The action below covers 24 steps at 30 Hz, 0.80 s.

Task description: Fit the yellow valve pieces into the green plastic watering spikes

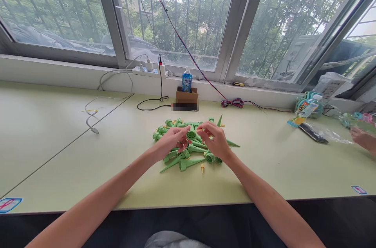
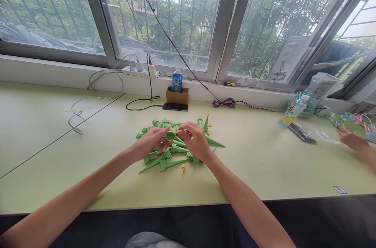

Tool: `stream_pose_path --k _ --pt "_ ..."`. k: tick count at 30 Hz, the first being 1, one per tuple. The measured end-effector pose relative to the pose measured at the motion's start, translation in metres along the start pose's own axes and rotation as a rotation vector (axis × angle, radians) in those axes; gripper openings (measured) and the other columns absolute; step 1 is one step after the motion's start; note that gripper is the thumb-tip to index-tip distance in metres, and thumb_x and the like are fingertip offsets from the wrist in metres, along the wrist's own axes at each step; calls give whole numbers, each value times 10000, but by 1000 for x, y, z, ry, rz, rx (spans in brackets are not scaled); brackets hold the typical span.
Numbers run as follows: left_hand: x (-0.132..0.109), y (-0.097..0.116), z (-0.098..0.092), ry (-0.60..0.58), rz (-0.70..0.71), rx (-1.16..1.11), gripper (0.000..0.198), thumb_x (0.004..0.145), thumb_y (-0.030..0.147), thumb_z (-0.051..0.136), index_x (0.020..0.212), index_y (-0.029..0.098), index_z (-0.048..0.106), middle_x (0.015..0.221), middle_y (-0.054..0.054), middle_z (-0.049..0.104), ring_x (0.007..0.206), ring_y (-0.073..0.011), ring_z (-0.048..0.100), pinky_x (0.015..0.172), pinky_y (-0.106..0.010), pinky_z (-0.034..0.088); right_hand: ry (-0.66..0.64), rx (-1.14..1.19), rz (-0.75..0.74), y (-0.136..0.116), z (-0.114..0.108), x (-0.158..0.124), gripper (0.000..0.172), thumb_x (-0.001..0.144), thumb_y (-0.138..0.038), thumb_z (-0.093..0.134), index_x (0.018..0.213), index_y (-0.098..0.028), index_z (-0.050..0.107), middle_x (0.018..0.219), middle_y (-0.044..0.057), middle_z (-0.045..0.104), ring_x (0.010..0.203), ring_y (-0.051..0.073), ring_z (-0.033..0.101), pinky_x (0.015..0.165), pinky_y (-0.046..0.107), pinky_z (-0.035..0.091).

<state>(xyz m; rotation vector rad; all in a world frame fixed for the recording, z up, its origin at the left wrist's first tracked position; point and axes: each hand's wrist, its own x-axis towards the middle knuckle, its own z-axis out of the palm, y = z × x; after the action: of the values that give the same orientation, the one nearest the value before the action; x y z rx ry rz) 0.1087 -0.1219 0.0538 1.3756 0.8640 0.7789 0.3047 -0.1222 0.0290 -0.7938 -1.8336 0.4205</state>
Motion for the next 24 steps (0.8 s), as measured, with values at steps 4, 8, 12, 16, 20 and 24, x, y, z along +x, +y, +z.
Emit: stream_pose_path --k 4,8,12,16,20,24 --pt "1 -3 -2 -10 29 7 414 804 542 666 712 168 514 568 13 520 520 -106 499 415 -192 326 4 -3 -12 0 0 1 154 949 -317 555 884 -206 640 850 31 597 605 104 511 564 240 478" --pt "1 -3 -2 -9 83 38 362 787 496 696 757 166 550 577 35 462 538 -108 500 426 -194 343 -1 -17 -16 0 0 1 166 949 -318 552 862 -202 631 832 31 597 613 109 515 568 240 472" --pt "0 -2 -1 47 114 78 352 756 463 736 879 175 576 660 30 519 524 -96 492 429 -205 358 -4 -44 -14 2 1 1 175 947 -320 548 845 -195 617 797 27 594 628 116 517 578 240 466" --pt "-2 -2 -1 56 180 154 329 778 451 722 887 182 568 744 19 533 509 -67 459 429 -199 340 -9 -61 0 3 2 0 177 939 -322 552 834 -189 605 767 24 596 635 123 523 584 243 460" --pt "-3 -4 0 114 276 261 316 769 443 729 859 184 574 762 14 492 524 -60 422 415 -186 332 -25 -72 33 2 2 0 193 937 -330 543 817 -187 591 737 21 587 604 123 511 562 247 441" --pt "1 -11 2 221 481 404 276 785 418 715 861 185 588 853 -1 475 553 -61 426 488 -216 440 -27 -78 62 2 2 0 222 938 -361 534 810 -187 589 711 18 579 582 125 498 548 250 430"
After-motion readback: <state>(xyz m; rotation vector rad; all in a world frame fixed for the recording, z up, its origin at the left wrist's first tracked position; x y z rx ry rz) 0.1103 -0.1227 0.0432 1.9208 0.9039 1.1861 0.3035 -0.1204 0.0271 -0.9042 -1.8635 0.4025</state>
